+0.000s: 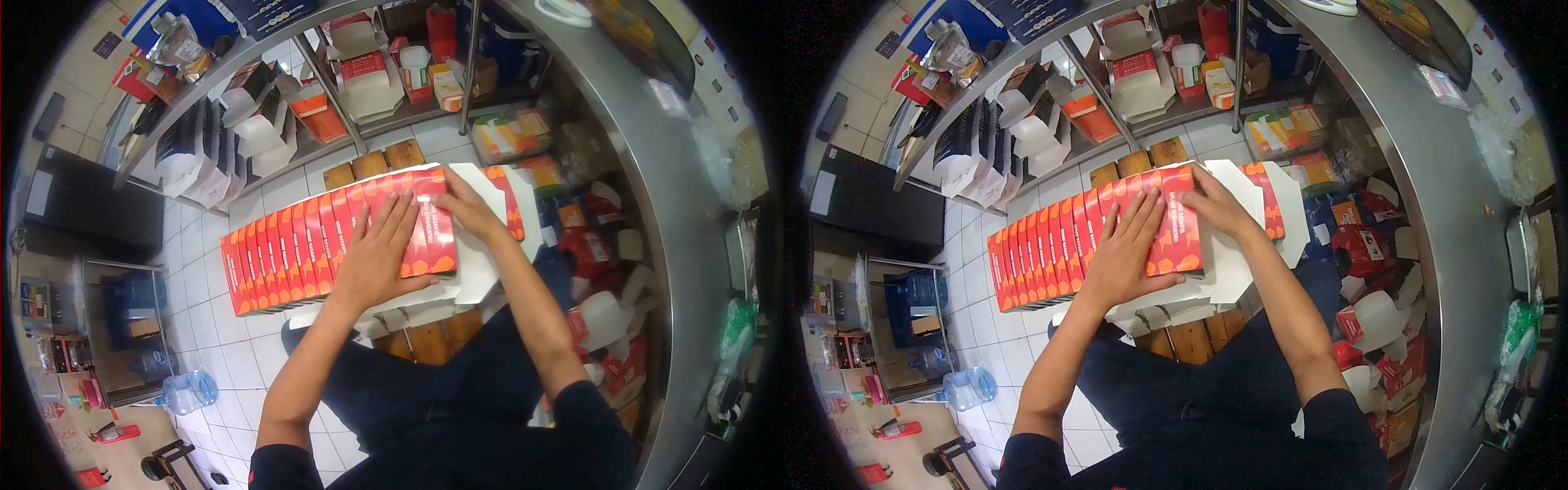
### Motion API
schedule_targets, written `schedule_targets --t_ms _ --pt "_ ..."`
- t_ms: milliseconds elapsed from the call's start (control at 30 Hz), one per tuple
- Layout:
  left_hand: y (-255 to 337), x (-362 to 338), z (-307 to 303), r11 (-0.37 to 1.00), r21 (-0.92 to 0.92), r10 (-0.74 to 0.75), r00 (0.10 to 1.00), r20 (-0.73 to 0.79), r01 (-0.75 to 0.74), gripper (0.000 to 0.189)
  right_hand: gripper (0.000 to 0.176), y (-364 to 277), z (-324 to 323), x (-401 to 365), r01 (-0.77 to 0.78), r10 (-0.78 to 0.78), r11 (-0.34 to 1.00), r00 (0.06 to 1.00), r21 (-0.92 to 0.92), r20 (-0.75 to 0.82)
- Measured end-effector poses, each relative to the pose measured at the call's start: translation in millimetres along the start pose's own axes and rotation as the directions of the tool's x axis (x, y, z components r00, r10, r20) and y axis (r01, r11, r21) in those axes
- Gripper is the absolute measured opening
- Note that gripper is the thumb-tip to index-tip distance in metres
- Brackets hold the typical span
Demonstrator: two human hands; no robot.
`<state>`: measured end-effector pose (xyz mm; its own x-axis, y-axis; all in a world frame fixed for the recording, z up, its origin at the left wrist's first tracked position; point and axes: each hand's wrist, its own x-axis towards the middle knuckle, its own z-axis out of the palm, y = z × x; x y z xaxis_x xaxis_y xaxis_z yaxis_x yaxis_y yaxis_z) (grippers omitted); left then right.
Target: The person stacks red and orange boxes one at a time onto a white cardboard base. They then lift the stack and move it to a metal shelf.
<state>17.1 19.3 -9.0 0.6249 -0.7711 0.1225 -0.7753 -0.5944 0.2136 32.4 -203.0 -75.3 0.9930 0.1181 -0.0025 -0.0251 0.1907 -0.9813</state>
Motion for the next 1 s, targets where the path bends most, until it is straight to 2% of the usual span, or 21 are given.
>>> schedule_targets --t_ms 100,233,267,300,333,367,400,433,467,533,633,667,700,733,767,800,833,867,900,967,1000 --pt "-0.1 0.1 -0.4 1.000 0.001 0.003 1.000 0.021 -0.003 0.114 0.050 15.3 -1.7 8.1 -0.023 0.021 0.999 0.998 0.025 0.058" --pt "3.8 1.0 -1.7 1.000 -0.001 0.004 1.000 0.014 -0.004 0.114 0.056 21.5 10.6 10.4 0.008 0.001 0.995 0.996 0.103 -0.085" --pt "3.9 2.3 -3.1 0.999 -0.034 0.007 1.000 0.017 -0.007 0.113 0.061 35.7 12.3 15.3 0.057 -0.053 0.998 0.984 0.021 -0.169" --pt "1.7 0.0 -2.4 0.998 -0.053 0.042 0.999 0.025 -0.041 0.113 0.063 37.0 15.8 17.2 0.089 -0.074 0.984 0.992 0.156 -0.099" --pt "-0.6 -2.5 -0.1 0.999 -0.032 0.014 0.999 0.036 -0.013 0.113 0.063 22.5 24.4 12.1 0.048 -0.038 0.991 0.996 0.123 -0.084" --pt "-1.0 -1.3 5.8 1.000 -0.020 0.005 0.999 0.054 -0.004 0.113 0.061 46.0 23.6 25.3 0.112 -0.107 0.992 0.991 0.062 -0.077" --pt "-0.6 -1.3 9.5 1.000 0.000 0.016 0.999 0.037 -0.016 0.113 0.059 49.6 27.1 30.3 0.156 -0.148 0.973 0.987 0.168 -0.057" --pt "0.3 -0.8 10.1 0.999 0.023 0.026 0.999 0.021 -0.027 0.113 0.065 52.3 26.1 38.8 0.183 -0.181 0.983 0.982 0.026 -0.057" --pt "4.1 1.3 7.5 0.999 0.016 0.043 0.999 0.016 -0.044 0.113 0.072 54.0 25.0 43.6 0.127 -0.129 0.976 0.992 0.179 -0.001" --pt "9.9 0.4 4.6 0.996 -0.004 0.094 0.995 0.029 -0.094 0.113 0.070 34.5 24.6 24.5 0.231 -0.240 0.970 0.954 -0.071 -0.177" --pt "11.1 -0.5 2.4 0.995 0.048 0.089 0.996 -0.010 -0.089 0.112 0.054 13.5 7.6 -34.8 0.368 -0.380 0.923 0.831 -0.111 -0.407" --pt "11.6 -0.7 1.6 0.993 0.074 0.091 0.996 -0.010 -0.090 0.110 0.041 8.9 -3.9 -64.3 0.327 -0.344 0.936 0.784 -0.127 -0.517" --pt "12.6 -1.7 1.7 0.991 0.102 0.091 0.996 -0.007 -0.090 0.109 0.035 24.3 -25.3 -87.6 0.467 -0.458 0.873 0.686 -0.142 -0.565" --pt "11.9 -2.3 2.2 0.993 0.085 0.082 0.997 -0.002 -0.082 0.107 0.028 23.4 -42.1 -126.0 0.417 -0.483 0.870 0.608 -0.265 -0.630" --pt "14.3 -1.7 0.8 0.992 0.081 0.091 0.996 0.008 -0.091 0.107 0.024 20.0 -57.7 -163.4 0.213 -0.489 0.870 0.490 -0.444 -0.722" --pt "18.9 0.6 -3.2 0.992 0.095 0.080 0.996 0.032 -0.083 0.106 0.021 48.0 -83.6 -191.3 0.192 -0.422 0.907 0.397 -0.375 -0.815" --pt "22.8 1.2 -7.2 0.991 0.107 0.071 0.996 0.059 -0.077 0.104 0.021 59.5 -99.0 -226.9 0.002 -0.336 0.936 0.310 -0.353 -0.889" --pt "25.4 1.1 -9.9 0.994 0.093 0.055 0.996 0.077 -0.062 0.102 0.021 96.9 -125.0 -258.0 -0.114 -0.338 0.924 0.198 -0.364 -0.920" --pt "28.8 3.4 -11.8 0.993 0.086 0.069 0.994 0.085 -0.076 0.102 0.025 134.6 -146.7 -294.9 -0.256 -0.399 0.867 0.158 -0.428 -0.903" --pt "35.5 8.4 -19.0 0.987 0.129 0.092 0.995 0.032 -0.095 0.102 0.033 215.3 -172.8 -377.3 -0.620 -0.373 0.709 0.076 -0.337 -0.925" --pt "37.4 10.6 -18.8 0.990 0.095 0.104 0.995 0.015 -0.104 0.098 0.034 238.3 -172.8 -413.5 -0.754 -0.282 0.602 0.109 -0.265 -0.953"
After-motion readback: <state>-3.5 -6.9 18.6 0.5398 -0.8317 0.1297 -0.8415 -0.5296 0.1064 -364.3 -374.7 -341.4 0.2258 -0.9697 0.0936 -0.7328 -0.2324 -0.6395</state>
